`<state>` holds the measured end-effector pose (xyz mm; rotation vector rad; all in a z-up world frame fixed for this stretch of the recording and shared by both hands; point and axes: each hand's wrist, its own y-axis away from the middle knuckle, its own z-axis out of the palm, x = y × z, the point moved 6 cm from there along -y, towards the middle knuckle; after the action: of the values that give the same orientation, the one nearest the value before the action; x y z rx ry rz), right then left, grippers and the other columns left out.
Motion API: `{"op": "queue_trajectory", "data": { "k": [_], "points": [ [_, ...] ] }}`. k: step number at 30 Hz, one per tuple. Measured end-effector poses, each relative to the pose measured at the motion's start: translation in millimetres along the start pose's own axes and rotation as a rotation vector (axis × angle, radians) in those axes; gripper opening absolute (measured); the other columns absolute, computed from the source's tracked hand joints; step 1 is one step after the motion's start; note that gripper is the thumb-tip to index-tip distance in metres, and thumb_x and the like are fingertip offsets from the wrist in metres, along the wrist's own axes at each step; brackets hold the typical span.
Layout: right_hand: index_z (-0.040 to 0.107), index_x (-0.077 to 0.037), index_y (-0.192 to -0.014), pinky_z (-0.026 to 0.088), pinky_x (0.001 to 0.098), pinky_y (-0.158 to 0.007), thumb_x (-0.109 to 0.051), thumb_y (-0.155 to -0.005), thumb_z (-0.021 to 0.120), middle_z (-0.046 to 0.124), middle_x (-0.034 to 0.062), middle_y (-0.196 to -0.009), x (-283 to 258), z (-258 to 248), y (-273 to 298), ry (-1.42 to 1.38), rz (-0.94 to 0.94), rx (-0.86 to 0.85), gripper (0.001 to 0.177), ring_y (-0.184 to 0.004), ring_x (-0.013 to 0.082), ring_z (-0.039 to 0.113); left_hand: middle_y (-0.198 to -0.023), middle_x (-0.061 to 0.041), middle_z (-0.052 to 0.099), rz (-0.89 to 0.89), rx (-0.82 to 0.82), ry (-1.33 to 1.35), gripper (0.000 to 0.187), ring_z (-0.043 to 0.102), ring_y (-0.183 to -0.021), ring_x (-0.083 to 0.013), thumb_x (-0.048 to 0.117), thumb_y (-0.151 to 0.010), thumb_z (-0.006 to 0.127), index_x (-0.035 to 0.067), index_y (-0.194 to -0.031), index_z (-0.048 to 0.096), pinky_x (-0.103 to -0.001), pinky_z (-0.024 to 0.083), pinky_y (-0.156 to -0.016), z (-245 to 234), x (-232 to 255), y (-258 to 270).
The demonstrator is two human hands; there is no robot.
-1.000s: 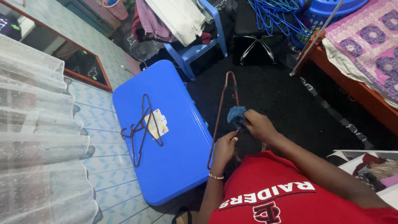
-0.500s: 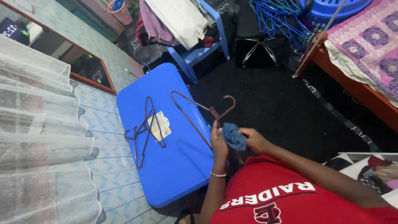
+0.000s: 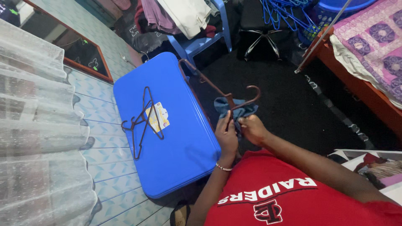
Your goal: The person wipes down several clothes hangers with a cloth, handling them one at a time and placing some on a blue plastic table.
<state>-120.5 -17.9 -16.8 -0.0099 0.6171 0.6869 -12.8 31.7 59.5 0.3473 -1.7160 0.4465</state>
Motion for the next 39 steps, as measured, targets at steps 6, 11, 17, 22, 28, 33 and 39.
{"op": "queue_trajectory", "data": {
  "k": [6, 11, 17, 22, 28, 33, 39],
  "points": [
    [0.066, -0.001, -0.114, 0.057, 0.0353, -0.089, -0.013, -0.09, 0.076, 0.072, 0.0064, -0.105, -2.0, -6.9, -19.4, -0.103, -0.088, 0.118, 0.028, -0.096, 0.0192, 0.07, -0.105, -0.01, 0.072, 0.119, 0.023, -0.058, 0.037, 0.069, -0.093, -0.018, -0.007, -0.092, 0.063, 0.003, -0.126, 0.072, -0.029, 0.054, -0.082, 3.8, -3.7, -2.0],
    [0.065, 0.0, -0.112, 0.057, 0.0357, -0.088, -0.007, -0.093, 0.074, 0.072, 0.0077, -0.103, -11.0, -5.1, -19.5, -0.065, -0.132, 0.188, 0.022, -0.095, 0.0196, 0.07, -0.106, -0.009, 0.072, 0.249, 0.045, -0.044, 0.033, 0.069, -0.096, -0.0158, -0.008, -0.093, 0.063, 0.001, -0.123, 0.073, -0.028, 0.055, -0.084, 7.1, -9.6, -4.1],
    [0.056, -0.011, -0.13, 0.057, 0.0341, -0.09, 0.004, -0.087, 0.07, 0.066, 0.0027, -0.106, -39.1, 20.3, -23.3, 0.046, -0.242, 0.178, 0.047, -0.099, 0.0158, 0.067, -0.092, -0.001, 0.065, -0.162, -0.014, 0.198, 0.028, 0.05, -0.063, -0.004, -0.002, -0.098, 0.062, 0.0, -0.123, 0.074, -0.02, 0.04, -0.052, 20.1, -57.4, -6.6],
    [0.056, -0.009, -0.134, 0.057, 0.0341, -0.093, 0.008, -0.085, 0.068, 0.065, 0.0041, -0.111, -53.1, 31.0, -19.7, 0.125, -0.28, 0.232, 0.053, -0.101, 0.0163, 0.067, -0.1, 0.004, 0.068, -0.138, -0.064, 0.237, 0.033, 0.05, -0.066, -0.0001, -0.001, -0.099, 0.058, 0.003, -0.13, 0.069, -0.018, 0.04, -0.054, 24.7, -49.7, -10.7],
    [0.056, -0.007, -0.128, 0.059, 0.0376, -0.094, 0.005, -0.085, 0.07, 0.066, 0.0062, -0.11, -60.7, 32.5, -9.1, 0.141, -0.252, 0.327, 0.047, -0.101, 0.0188, 0.07, -0.092, 0.0, 0.068, -0.202, -0.046, 0.227, 0.028, 0.051, -0.059, -0.0057, 0.0, -0.097, 0.061, 0.001, -0.122, 0.073, -0.021, 0.042, -0.051, 29.9, -37.2, -8.7],
    [0.059, -0.006, -0.126, 0.057, 0.0369, -0.091, -0.005, -0.096, 0.068, 0.068, 0.0065, -0.111, -61.6, 33.1, -12.8, 0.006, -0.378, 0.326, 0.031, -0.1, 0.0192, 0.067, -0.097, -0.006, 0.071, 0.047, 0.063, 0.051, 0.022, 0.066, -0.085, -0.0126, -0.003, -0.093, 0.065, -0.001, -0.113, 0.075, -0.027, 0.053, -0.075, 27.3, -17.6, -9.4],
    [0.064, -0.002, -0.118, 0.056, 0.0338, -0.089, -0.021, -0.102, 0.053, 0.073, 0.0103, -0.11, -43.4, 37.1, -5.3, -0.187, -0.118, 0.266, 0.027, -0.099, 0.0196, 0.07, -0.096, -0.011, 0.073, 0.144, 0.211, -0.181, 0.018, 0.069, -0.089, -0.0213, -0.002, -0.089, 0.071, 0.0, -0.106, 0.075, -0.032, 0.054, -0.084, 4.4, -11.7, -23.1]
  ]
}}
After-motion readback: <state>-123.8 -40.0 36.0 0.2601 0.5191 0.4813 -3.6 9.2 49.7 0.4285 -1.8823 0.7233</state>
